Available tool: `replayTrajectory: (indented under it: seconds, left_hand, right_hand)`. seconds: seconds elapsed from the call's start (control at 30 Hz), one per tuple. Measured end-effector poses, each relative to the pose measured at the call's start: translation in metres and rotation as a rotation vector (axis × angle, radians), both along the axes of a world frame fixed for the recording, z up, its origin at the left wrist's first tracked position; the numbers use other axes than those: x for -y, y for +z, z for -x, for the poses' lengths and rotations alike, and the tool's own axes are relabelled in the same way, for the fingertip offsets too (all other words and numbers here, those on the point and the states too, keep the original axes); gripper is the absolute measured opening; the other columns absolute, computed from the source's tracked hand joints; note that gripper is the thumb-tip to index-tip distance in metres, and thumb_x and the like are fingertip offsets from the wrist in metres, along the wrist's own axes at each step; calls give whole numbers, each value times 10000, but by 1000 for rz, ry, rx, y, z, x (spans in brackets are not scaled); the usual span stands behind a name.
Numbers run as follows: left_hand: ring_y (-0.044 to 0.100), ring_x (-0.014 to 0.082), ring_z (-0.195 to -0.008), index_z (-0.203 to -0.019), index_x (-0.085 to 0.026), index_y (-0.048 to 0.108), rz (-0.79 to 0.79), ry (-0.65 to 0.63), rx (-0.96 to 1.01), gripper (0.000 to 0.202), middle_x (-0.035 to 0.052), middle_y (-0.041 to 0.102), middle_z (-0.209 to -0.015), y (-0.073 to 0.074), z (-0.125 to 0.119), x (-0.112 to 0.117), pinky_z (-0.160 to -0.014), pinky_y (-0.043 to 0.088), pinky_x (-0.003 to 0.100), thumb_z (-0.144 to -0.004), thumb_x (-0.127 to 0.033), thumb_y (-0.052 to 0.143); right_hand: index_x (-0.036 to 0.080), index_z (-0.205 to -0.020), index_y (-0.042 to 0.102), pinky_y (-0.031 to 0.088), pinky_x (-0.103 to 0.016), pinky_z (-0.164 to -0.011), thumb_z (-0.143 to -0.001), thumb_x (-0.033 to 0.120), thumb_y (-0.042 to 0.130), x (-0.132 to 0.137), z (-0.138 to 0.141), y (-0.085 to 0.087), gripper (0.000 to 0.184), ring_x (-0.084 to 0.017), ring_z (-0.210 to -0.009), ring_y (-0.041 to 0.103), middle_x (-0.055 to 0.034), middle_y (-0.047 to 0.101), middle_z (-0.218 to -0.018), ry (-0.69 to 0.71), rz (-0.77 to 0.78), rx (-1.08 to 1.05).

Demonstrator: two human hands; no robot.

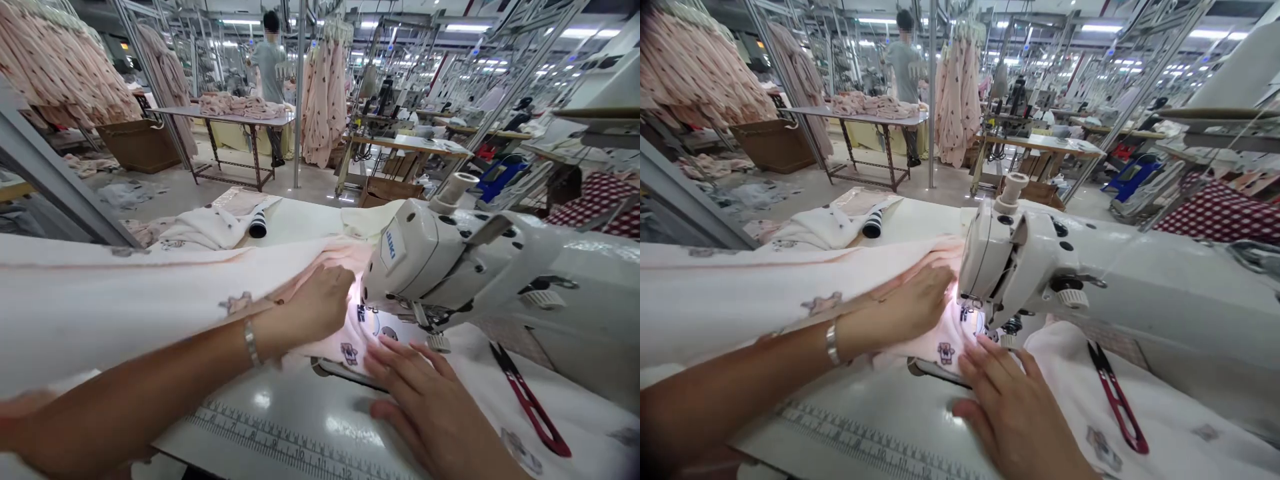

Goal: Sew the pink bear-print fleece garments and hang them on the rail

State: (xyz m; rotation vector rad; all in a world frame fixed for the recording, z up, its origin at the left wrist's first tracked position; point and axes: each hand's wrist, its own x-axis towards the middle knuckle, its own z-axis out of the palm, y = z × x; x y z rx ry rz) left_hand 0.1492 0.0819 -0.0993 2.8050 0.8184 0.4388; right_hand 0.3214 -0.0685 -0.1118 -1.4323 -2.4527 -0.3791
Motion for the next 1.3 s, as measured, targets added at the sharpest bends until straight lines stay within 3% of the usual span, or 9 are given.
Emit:
replayTrajectory:
  seconds: [0.13, 0.33, 0.57, 0.7, 0.87, 1.0, 1.1, 1.17, 1.3]
  left_hand:
    - [521, 198, -995, -1057, -143, 515, -28, -95, -16, 190, 86, 569, -1091, -6, 13, 22, -910, 384, 350, -926, -206, 393]
    - [457, 287, -1135, -1304, -135, 420, -125, -94, -206, 411, 139, 390, -1415, -1, 25, 43, -892, 381, 441, -964, -350, 336]
    - [111, 265, -1413, -1451, -82, 121, 54, -40, -177, 580, 154, 139, -1526, -6, 30, 41, -1111, 170, 501, -984, -416, 201]
    - [143, 248, -1410, -1447, -47, 101, 70, -74, -181, 546, 173, 198, -1508, -13, 18, 18, -1128, 151, 467, -965, -279, 208]
    - [278, 250, -1354, -1300, -55, 386, 24, -154, -125, 446, 178, 311, -1456, -1, -3, -9, -1095, 231, 433, -884, -86, 227]
    - [491, 255, -1064, -1081, -133, 518, 83, 0, -24, 314, 114, 554, -1127, 17, 9, 9, -934, 385, 416, -936, -367, 366]
    - [487, 268, -965, -993, -150, 538, 85, 47, -12, 505, 91, 549, -1034, 14, 27, 33, -860, 407, 429, -770, -599, 590]
    - [480, 271, -971, -954, -145, 554, 30, 13, -36, 494, 91, 545, -1037, 6, 34, 43, -879, 387, 440, -726, -569, 663]
    - [507, 207, -889, -870, -153, 580, -65, -185, -98, 272, 54, 570, -943, -6, 32, 34, -810, 405, 340, -854, -424, 587]
  right_hand:
    - [157, -1242, 542, 439, -367, -820, -945, 265, 404, -12, -6, 0, 345, -224, -1117, 553, -83, 556, -1299, 9, 5, 69]
    - [237, -1098, 623, 372, -404, -944, -924, 334, 481, -8, -4, -11, 245, -214, -1081, 564, -6, 641, -1174, -12, 48, -72]
    - [190, -1227, 562, 370, -441, -937, -907, 385, 505, -5, -5, -13, 378, -270, -1157, 511, -69, 552, -1306, 13, 11, 37]
    - [195, -1250, 546, 406, -398, -877, -929, 383, 458, -15, -17, -12, 382, -231, -1090, 569, -65, 571, -1283, 13, -9, 135]
    - [273, -1101, 647, 428, -395, -753, -951, 476, 348, -26, -42, -8, 392, -217, -743, 641, -47, 721, -869, -160, -164, 140]
    - [203, -1042, 655, 421, -413, -783, -949, 390, 392, -20, -37, -1, 336, -248, -795, 644, -70, 712, -849, -106, -155, 148]
    - [159, -1139, 584, 413, -399, -825, -946, 275, 417, -16, -21, -2, 281, -228, -874, 637, -79, 693, -989, -10, -90, 92]
    - [143, -1201, 534, 423, -372, -819, -942, 262, 437, -19, -10, -6, 301, -211, -892, 625, -89, 672, -1046, 10, -62, 33]
    - [174, -1170, 549, 440, -312, -815, -918, 191, 465, -32, -5, -18, 265, -166, -851, 613, -62, 658, -1005, 38, -46, -32]
